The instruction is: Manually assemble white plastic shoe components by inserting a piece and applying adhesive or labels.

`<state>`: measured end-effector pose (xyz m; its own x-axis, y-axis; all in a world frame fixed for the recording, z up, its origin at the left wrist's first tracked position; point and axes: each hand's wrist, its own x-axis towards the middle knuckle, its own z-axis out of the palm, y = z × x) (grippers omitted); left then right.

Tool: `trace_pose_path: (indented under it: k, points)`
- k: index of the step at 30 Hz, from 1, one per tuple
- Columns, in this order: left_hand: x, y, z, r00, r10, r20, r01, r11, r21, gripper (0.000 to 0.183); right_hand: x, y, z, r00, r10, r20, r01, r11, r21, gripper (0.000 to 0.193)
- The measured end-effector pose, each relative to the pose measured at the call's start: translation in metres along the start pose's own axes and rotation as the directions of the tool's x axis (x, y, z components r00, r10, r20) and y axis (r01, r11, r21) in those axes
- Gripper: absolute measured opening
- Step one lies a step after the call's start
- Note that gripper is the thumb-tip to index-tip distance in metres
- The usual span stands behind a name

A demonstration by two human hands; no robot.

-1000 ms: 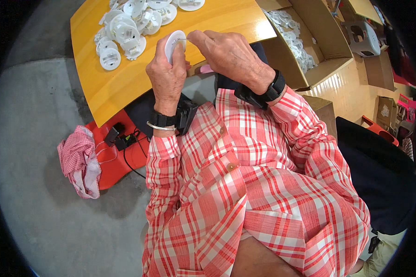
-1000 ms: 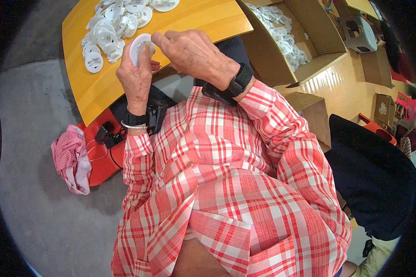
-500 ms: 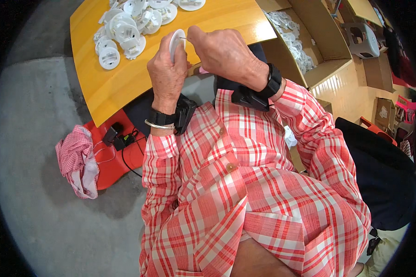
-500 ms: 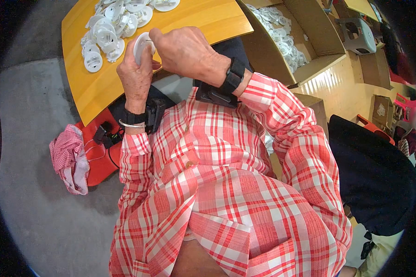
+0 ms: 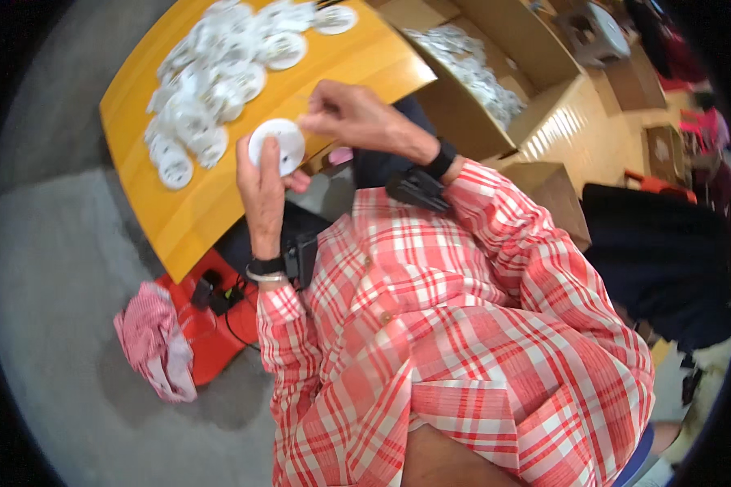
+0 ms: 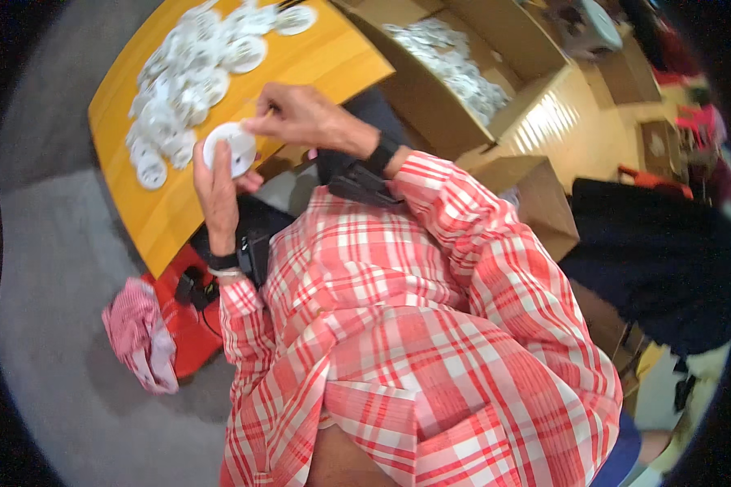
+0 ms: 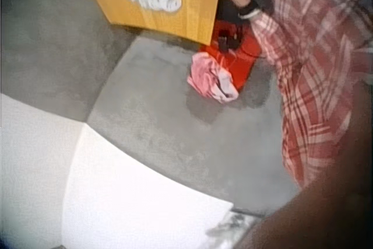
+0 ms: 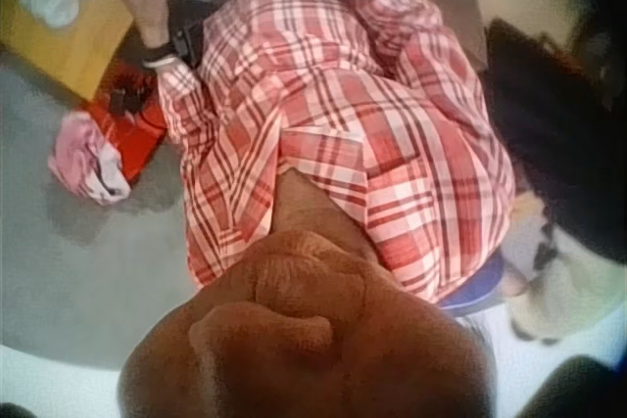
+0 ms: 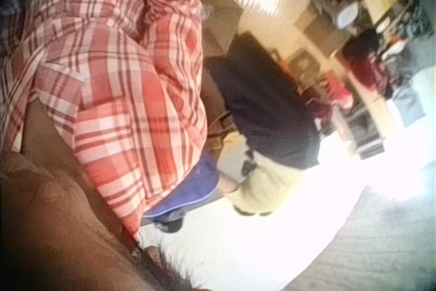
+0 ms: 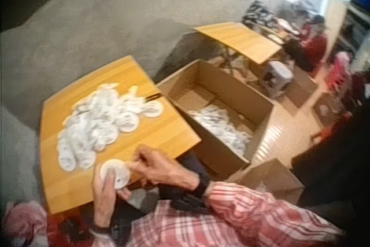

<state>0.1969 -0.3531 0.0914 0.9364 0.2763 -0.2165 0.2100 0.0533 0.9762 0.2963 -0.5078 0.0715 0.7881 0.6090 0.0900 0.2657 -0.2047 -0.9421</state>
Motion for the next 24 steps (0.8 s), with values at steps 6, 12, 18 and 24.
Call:
trace_pose_path:
  k: [6, 12, 18, 24]
  points:
    - [-0.008, 0.000, 0.025, 0.980, 0.008, 0.198, -0.016, 0.999, 0.042, 0.032, -0.026, 0.001, -0.007, 1.000, -0.006, 0.023, 0.006, 1.000, 0.004, 0.040]
    - [-0.008, -0.008, 0.030, 0.934, 0.004, 0.358, -0.062, 0.987, 0.149, 0.044, -0.055, 0.026, -0.025, 0.989, 0.023, 0.146, -0.062, 0.962, 0.267, 0.035]
    - [0.005, -0.027, 0.010, 0.941, -0.034, 0.336, -0.100, 0.922, 0.374, 0.041, -0.147, 0.071, -0.122, 0.797, 0.584, -0.156, -0.297, 0.603, 0.740, 0.021]
    - [0.000, -0.019, -0.019, 0.979, -0.062, 0.192, -0.026, 0.904, 0.426, 0.028, -0.290, 0.183, -0.179, 0.201, 0.881, -0.429, -0.257, 0.469, 0.845, 0.035]
